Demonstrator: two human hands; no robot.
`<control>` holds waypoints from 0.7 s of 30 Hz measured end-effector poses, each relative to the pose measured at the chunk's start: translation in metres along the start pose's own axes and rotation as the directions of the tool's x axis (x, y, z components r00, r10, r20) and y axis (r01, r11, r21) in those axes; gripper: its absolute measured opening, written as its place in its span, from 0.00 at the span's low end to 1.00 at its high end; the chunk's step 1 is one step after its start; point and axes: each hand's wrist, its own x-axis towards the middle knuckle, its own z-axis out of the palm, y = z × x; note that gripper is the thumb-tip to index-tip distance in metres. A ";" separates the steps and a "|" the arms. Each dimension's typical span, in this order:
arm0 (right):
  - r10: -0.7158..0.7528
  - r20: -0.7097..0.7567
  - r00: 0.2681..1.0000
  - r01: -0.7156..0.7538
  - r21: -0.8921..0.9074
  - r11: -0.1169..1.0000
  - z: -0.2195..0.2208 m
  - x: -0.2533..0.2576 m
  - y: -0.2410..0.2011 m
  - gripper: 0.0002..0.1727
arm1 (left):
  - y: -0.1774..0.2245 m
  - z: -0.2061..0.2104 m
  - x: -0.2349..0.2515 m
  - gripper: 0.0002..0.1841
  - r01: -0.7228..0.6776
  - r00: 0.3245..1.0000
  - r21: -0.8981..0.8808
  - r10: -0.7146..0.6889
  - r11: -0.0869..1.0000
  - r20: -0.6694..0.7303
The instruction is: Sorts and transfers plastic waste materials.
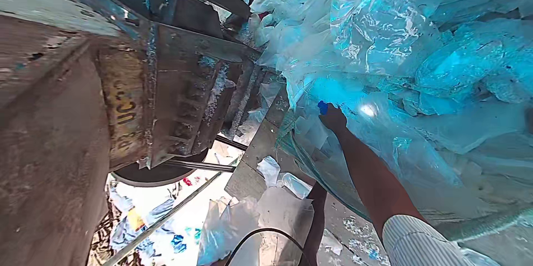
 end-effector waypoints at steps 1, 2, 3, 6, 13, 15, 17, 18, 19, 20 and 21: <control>-0.001 -0.021 1.000 0.002 0.037 0.999 -0.003 -0.023 0.002 0.30 | -0.019 -0.005 0.010 0.33 -0.044 0.999 -0.010 0.044 0.999 0.003; -0.004 -0.068 0.998 0.010 0.081 0.997 -0.012 -0.052 0.003 0.29 | -0.047 -0.010 0.028 0.35 -0.127 0.992 -0.071 0.127 0.989 0.002; -0.016 -0.143 0.990 0.034 0.121 0.992 -0.027 -0.085 0.003 0.28 | -0.076 -0.012 0.050 0.38 -0.207 0.978 -0.161 0.209 0.965 -0.005; -0.103 -0.434 0.895 0.222 0.232 0.947 -0.077 -0.200 0.011 0.29 | -0.090 -0.011 0.060 0.37 -0.327 0.933 -0.350 0.358 0.878 0.027; -0.335 -0.764 0.551 0.634 0.122 0.764 -0.195 -0.433 -0.009 0.27 | 0.032 -0.068 -0.081 0.44 -0.890 0.190 -0.273 0.843 0.364 0.503; -0.446 -0.735 0.512 0.739 0.112 0.664 -0.216 -0.484 -0.021 0.23 | 0.044 -0.086 -0.120 0.37 -0.920 -0.095 -0.371 0.852 0.122 0.515; -0.531 -0.699 0.479 0.809 0.117 0.576 -0.233 -0.526 -0.030 0.18 | 0.052 -0.112 -0.155 0.34 -0.913 -0.266 -0.400 0.851 -0.072 0.453; -0.546 -0.683 0.484 0.820 0.136 0.556 -0.239 -0.546 -0.032 0.16 | 0.054 -0.128 -0.170 0.38 -0.917 -0.302 -0.378 0.837 -0.125 0.457; -0.557 -0.666 0.496 0.823 0.157 0.545 -0.245 -0.563 -0.032 0.15 | 0.053 -0.143 -0.183 0.42 -0.920 -0.335 -0.347 0.822 -0.181 0.460; -0.582 -0.641 0.499 0.831 0.164 0.532 -0.252 -0.578 -0.031 0.14 | 0.051 -0.156 -0.194 0.43 -0.915 -0.380 -0.319 0.798 -0.249 0.468; -0.627 -0.601 0.495 0.844 0.161 0.511 -0.259 -0.590 -0.031 0.12 | 0.050 -0.167 -0.206 0.43 -0.897 -0.436 -0.300 0.766 -0.326 0.473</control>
